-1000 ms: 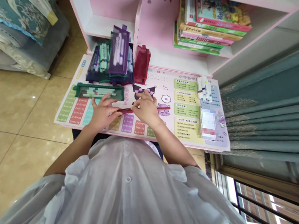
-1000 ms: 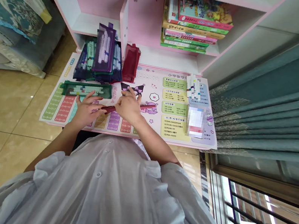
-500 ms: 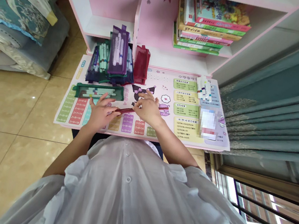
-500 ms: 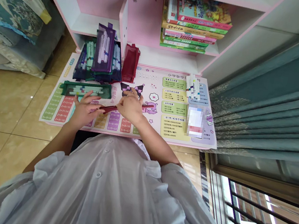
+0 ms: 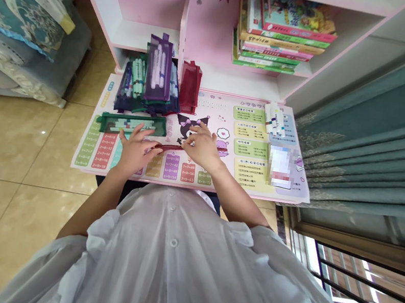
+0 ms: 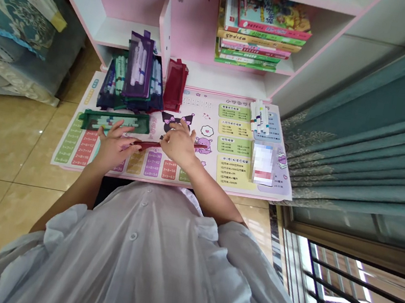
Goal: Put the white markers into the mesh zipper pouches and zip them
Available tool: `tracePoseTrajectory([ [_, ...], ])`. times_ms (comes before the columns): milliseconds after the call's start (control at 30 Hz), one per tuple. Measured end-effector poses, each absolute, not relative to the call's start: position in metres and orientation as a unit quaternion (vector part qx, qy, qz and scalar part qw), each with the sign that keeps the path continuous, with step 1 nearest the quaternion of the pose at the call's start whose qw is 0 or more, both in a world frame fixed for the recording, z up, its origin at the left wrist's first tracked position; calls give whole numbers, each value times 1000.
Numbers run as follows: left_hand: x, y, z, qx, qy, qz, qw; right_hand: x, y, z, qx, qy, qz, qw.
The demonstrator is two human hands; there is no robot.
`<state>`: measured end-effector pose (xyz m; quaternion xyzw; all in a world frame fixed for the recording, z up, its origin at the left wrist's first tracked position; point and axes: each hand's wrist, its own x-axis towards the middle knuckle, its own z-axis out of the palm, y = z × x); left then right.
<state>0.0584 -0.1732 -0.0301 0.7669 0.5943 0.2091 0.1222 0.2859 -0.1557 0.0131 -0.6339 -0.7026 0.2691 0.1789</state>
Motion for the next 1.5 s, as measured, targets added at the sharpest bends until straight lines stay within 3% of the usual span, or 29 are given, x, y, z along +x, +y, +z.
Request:
tracePoseTrajectory([
  [1500,70,-166,-11,779,580,196,133,309,-156,22,-670,-644,299,216],
])
